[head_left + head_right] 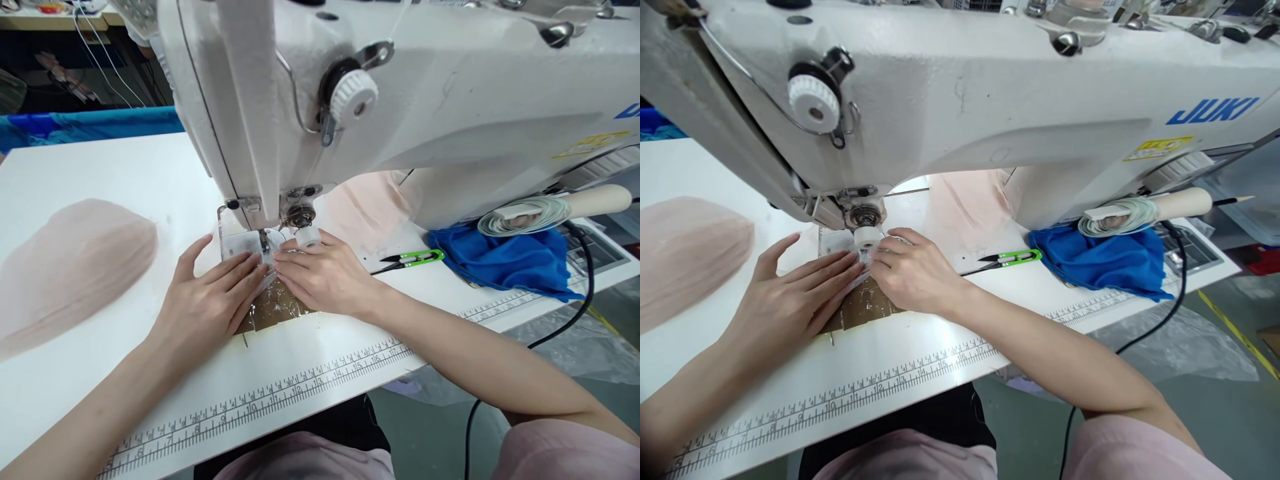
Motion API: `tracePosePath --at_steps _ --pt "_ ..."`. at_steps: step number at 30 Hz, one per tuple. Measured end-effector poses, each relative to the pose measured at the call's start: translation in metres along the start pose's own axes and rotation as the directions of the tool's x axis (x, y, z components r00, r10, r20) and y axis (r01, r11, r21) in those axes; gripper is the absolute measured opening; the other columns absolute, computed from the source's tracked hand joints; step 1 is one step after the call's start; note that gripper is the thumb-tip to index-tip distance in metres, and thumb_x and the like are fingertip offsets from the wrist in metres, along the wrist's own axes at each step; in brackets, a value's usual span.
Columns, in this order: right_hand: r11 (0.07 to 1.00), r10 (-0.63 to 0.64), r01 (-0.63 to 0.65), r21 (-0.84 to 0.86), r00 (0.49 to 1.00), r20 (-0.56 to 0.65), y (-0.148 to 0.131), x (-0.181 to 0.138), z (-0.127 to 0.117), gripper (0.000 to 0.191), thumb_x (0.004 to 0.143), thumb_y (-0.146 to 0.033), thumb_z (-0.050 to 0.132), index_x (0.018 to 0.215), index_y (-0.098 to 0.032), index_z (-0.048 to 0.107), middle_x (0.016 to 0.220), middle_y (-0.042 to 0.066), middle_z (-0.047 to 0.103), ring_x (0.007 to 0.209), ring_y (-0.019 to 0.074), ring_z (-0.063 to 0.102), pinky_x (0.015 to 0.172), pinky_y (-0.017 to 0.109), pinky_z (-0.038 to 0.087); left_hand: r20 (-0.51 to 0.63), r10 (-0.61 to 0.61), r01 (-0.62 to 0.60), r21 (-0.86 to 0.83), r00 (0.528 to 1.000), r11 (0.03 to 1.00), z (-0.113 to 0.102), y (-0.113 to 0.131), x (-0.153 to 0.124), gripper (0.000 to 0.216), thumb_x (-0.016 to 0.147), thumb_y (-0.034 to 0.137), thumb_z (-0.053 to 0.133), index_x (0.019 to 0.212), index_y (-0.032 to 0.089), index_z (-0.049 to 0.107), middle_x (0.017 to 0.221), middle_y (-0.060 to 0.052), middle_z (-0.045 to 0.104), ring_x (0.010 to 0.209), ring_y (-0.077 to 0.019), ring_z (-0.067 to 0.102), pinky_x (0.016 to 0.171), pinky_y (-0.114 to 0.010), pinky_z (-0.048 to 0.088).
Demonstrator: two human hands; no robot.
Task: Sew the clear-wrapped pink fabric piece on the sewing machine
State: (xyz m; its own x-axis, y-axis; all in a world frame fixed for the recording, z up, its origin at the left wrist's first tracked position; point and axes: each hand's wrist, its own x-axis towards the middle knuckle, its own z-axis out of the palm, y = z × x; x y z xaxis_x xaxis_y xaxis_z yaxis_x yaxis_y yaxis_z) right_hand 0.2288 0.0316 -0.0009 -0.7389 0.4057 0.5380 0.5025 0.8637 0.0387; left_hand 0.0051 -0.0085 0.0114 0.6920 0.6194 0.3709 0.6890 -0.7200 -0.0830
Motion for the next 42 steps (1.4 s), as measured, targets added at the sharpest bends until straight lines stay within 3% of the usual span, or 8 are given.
tracePosePath --at_steps 25,39,42 --pt "0.998 0.058 -0.055 -0.035 0.996 0.062 0.0017 0.0047 0.0029 0.027 0.095 -0.015 0.046 0.096 -0.014 0.073 0.104 0.007 0.076 0.097 0.0206 0.067 0.089 0.037 0.047 0.019 -0.066 0.066 -0.004 0.998 0.998 0.0046 -0.0069 0.0053 0.032 0.099 0.022 0.043 0.127 0.025 0.059 0.123 -0.007 0.068 0.114 -0.0243 0.066 0.117 -0.06 0.022" --pt "0.997 0.06 -0.057 -0.048 0.996 0.068 0.0019 0.0047 0.0028 0.03 0.096 -0.015 0.043 0.097 -0.013 0.073 0.101 0.007 0.076 0.092 0.0191 0.066 0.089 0.036 0.044 -0.058 -0.022 0.023 0.027 0.998 0.999 0.0084 -0.0078 0.0053 0.031 0.098 0.019 0.046 0.126 0.016 0.06 0.119 -0.011 0.071 0.111 -0.0254 0.067 0.118 -0.055 0.02" --pt "0.998 0.056 -0.053 -0.043 0.995 0.081 0.0022 0.005 0.0022 0.028 0.096 -0.015 0.045 0.097 -0.012 0.073 0.101 0.007 0.076 0.091 0.0192 0.065 0.09 0.037 0.043 -0.049 -0.026 0.028 0.036 0.998 0.999 0.0063 -0.0067 0.0059 0.032 0.097 0.026 0.051 0.126 0.015 0.06 0.12 -0.012 0.07 0.114 -0.0266 0.066 0.117 -0.055 0.021"
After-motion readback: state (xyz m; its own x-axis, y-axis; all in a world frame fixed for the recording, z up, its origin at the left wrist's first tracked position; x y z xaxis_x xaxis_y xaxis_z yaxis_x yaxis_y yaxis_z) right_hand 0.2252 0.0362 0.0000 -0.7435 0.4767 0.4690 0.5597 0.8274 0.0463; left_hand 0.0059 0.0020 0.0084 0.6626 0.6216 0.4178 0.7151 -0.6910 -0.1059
